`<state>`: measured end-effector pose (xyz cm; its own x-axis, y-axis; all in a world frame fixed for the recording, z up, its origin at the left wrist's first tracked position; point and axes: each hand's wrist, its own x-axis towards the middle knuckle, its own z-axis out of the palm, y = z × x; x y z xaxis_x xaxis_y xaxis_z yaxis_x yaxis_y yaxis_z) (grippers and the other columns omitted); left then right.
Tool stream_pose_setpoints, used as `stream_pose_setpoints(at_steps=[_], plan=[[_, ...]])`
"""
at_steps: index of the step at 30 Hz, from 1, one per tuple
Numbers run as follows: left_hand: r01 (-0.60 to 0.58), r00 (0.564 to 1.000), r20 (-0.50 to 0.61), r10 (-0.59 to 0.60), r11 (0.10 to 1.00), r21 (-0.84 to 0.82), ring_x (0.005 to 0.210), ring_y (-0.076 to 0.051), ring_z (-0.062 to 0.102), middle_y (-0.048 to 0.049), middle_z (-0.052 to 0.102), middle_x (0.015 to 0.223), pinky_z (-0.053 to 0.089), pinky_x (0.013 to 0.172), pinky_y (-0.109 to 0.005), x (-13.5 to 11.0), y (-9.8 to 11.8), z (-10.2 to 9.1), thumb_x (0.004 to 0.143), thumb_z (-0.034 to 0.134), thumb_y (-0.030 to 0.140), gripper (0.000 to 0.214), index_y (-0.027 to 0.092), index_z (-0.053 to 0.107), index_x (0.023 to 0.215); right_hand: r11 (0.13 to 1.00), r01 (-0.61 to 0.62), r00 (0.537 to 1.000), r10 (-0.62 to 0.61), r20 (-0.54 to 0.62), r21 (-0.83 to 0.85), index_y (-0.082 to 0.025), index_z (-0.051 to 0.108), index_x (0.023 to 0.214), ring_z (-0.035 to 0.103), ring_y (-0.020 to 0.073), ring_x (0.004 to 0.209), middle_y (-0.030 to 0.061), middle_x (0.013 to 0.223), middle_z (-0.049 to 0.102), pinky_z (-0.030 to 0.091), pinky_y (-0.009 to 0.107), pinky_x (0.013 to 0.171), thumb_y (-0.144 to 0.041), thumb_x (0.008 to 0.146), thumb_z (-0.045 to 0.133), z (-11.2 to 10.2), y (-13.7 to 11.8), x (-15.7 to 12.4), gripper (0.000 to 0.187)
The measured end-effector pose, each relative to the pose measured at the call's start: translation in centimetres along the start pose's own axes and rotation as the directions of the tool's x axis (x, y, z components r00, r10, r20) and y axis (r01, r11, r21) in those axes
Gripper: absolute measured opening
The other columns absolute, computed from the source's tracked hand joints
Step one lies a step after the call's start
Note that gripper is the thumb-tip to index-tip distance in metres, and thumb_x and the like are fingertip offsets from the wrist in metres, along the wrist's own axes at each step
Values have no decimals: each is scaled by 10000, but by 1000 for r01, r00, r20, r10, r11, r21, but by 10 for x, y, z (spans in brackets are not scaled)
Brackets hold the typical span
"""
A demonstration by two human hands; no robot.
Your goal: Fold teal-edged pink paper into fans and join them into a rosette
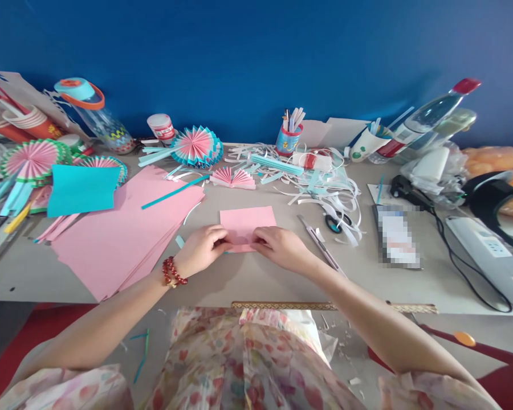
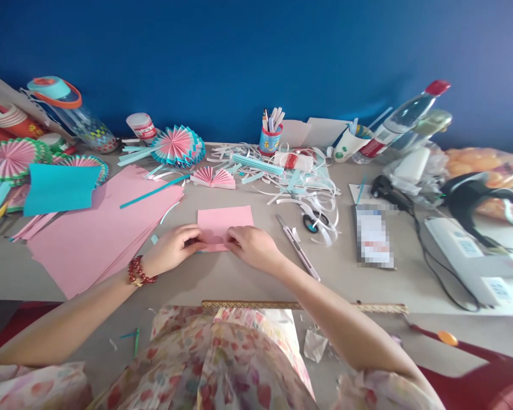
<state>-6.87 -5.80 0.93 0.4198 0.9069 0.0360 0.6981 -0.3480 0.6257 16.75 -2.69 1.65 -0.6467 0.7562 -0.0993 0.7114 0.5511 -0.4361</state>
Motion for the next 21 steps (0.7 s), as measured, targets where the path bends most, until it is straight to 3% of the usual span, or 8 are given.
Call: stream_pose_setpoints(at_steps=[8,21], plan=[[-85,996,-3,86,996,37,789,-167,568,-5,621,807,400,716,-271,-2,-3,3,915,601,191,125,179,587,792,998,-17,999,15,38,52,-214,602,844,578,139,748,-4,853,689,282,225,614,-206,893,556,-4,0,5,67],[-96,995,4,96,995,21,837,-173,588,-6,656,843,405,771,-292,-2,-6,4,928,588,221,109,191,615,827,998,-57,997,56,48,36,-222,614,862,598,138,764,-3,878,704,319,226,625,-246,879,573,-2,1,7,50]])
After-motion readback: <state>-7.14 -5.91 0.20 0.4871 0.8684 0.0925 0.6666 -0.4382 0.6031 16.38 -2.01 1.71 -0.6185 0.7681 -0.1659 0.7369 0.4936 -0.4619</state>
